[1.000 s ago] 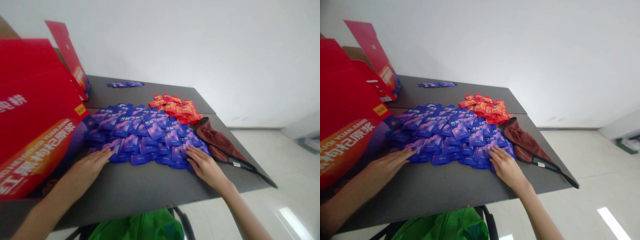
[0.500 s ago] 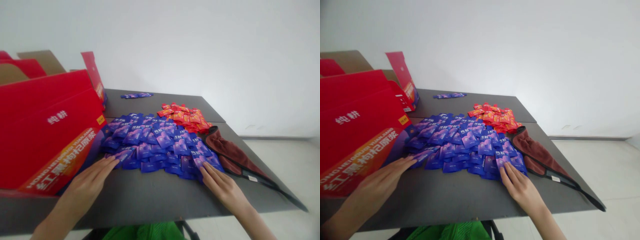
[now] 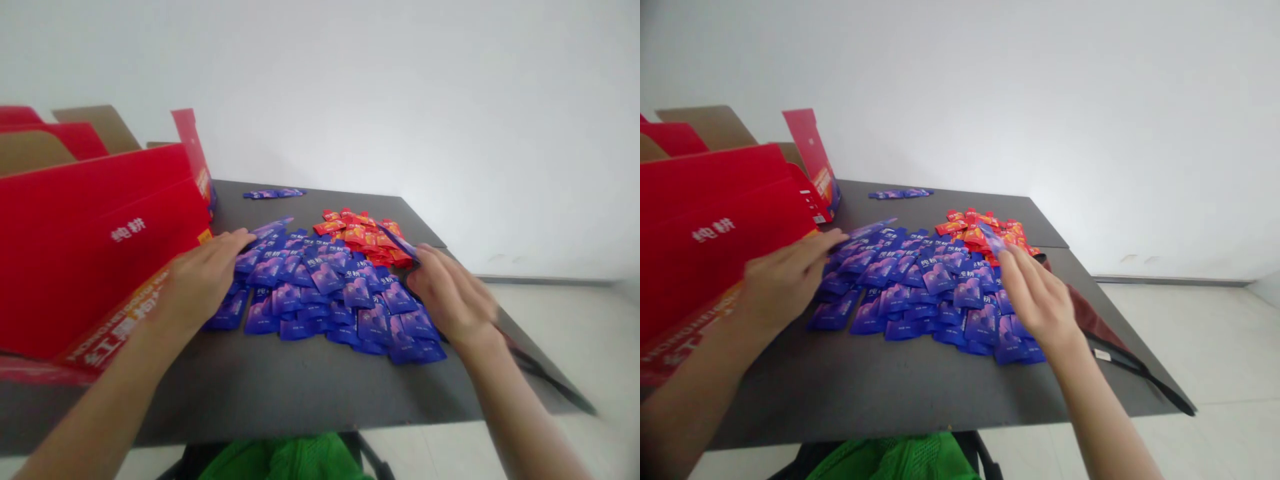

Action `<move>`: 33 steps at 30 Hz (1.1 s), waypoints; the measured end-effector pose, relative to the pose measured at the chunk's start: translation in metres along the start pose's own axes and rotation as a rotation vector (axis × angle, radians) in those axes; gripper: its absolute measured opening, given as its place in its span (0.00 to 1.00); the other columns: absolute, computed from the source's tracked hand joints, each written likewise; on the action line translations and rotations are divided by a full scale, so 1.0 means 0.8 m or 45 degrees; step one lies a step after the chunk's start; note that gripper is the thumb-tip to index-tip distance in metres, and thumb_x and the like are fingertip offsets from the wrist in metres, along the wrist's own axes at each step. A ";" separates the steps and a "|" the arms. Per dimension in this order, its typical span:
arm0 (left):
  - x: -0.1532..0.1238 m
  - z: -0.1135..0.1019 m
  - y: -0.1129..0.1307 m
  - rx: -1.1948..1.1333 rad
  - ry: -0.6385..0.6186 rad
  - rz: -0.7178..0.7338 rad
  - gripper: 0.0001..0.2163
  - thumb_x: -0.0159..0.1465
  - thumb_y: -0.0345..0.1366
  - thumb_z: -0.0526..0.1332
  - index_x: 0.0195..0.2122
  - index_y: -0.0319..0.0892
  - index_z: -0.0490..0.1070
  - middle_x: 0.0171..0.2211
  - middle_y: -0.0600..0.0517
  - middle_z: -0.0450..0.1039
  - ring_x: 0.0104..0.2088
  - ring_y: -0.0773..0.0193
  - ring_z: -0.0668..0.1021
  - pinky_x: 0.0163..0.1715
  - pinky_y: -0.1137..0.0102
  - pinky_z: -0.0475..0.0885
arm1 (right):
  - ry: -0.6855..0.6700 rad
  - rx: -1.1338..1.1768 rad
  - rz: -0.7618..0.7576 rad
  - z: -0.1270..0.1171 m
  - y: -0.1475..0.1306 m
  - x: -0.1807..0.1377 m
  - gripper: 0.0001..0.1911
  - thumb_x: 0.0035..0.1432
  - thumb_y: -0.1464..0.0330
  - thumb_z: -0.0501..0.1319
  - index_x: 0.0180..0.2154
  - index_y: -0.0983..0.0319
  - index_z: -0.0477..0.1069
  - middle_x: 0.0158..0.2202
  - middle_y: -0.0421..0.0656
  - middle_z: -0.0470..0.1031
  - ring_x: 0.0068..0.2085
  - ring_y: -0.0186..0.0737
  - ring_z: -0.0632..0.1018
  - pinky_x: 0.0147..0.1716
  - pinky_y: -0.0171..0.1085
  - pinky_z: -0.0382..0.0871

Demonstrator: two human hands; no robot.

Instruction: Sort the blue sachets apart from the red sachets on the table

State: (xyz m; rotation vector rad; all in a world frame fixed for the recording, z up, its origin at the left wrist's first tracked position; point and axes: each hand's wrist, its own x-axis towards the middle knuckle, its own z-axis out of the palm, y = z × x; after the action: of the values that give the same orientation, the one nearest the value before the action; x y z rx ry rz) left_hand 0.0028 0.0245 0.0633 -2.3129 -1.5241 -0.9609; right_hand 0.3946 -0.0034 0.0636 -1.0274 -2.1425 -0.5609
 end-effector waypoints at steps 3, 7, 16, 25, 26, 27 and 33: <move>0.032 0.055 0.003 -0.064 -0.126 0.007 0.21 0.66 0.31 0.43 0.53 0.36 0.70 0.53 0.46 0.73 0.53 0.57 0.75 0.57 0.61 0.68 | -0.119 -0.191 -0.222 0.061 -0.013 0.074 0.20 0.67 0.78 0.46 0.57 0.66 0.65 0.52 0.53 0.74 0.55 0.46 0.75 0.54 0.43 0.73; 0.016 0.103 -0.007 -0.159 -0.306 0.041 0.22 0.65 0.33 0.44 0.51 0.34 0.72 0.50 0.43 0.74 0.51 0.58 0.77 0.55 0.64 0.70 | -0.584 -0.198 -0.346 0.136 -0.045 0.090 0.19 0.65 0.80 0.47 0.53 0.69 0.68 0.44 0.54 0.76 0.44 0.44 0.78 0.44 0.40 0.76; 0.018 0.081 -0.014 -0.304 -0.394 -0.042 0.28 0.68 0.57 0.45 0.53 0.43 0.72 0.54 0.49 0.72 0.57 0.57 0.71 0.61 0.62 0.62 | -0.463 0.257 0.020 0.135 -0.048 0.064 0.23 0.71 0.61 0.44 0.43 0.65 0.73 0.44 0.49 0.77 0.46 0.43 0.78 0.47 0.38 0.71; 0.045 0.169 -0.018 -0.225 -0.648 -0.168 0.35 0.66 0.59 0.42 0.65 0.38 0.55 0.67 0.43 0.49 0.68 0.47 0.48 0.65 0.46 0.47 | -0.900 0.331 0.409 0.209 -0.033 0.104 0.31 0.71 0.56 0.39 0.68 0.65 0.50 0.70 0.56 0.43 0.70 0.54 0.47 0.66 0.54 0.47; 0.042 0.176 -0.018 -0.224 -0.673 -0.184 0.35 0.66 0.59 0.42 0.66 0.39 0.54 0.68 0.43 0.48 0.68 0.47 0.49 0.65 0.45 0.47 | -0.975 0.336 0.427 0.217 -0.035 0.102 0.31 0.71 0.56 0.38 0.68 0.65 0.48 0.70 0.57 0.42 0.70 0.55 0.46 0.66 0.54 0.47; 0.039 0.180 -0.018 -0.227 -0.687 -0.197 0.35 0.66 0.59 0.42 0.66 0.40 0.53 0.68 0.44 0.47 0.68 0.47 0.48 0.64 0.44 0.47 | -1.035 0.346 0.440 0.223 -0.036 0.101 0.31 0.71 0.56 0.37 0.69 0.64 0.46 0.70 0.57 0.42 0.70 0.55 0.45 0.66 0.55 0.46; 0.043 0.172 -0.013 -0.293 -0.523 -0.245 0.34 0.67 0.54 0.40 0.67 0.35 0.50 0.68 0.43 0.46 0.69 0.52 0.47 0.66 0.49 0.45 | -0.998 0.343 0.465 0.221 -0.034 0.101 0.31 0.71 0.56 0.38 0.69 0.61 0.45 0.71 0.55 0.40 0.70 0.57 0.46 0.65 0.60 0.42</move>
State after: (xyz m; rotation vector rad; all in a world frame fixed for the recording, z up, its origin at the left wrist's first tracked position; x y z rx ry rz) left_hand 0.0579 0.1237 -0.0228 -2.6930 -1.9109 -0.7686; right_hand 0.2666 0.1320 0.0020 -1.6033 -2.4729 0.3681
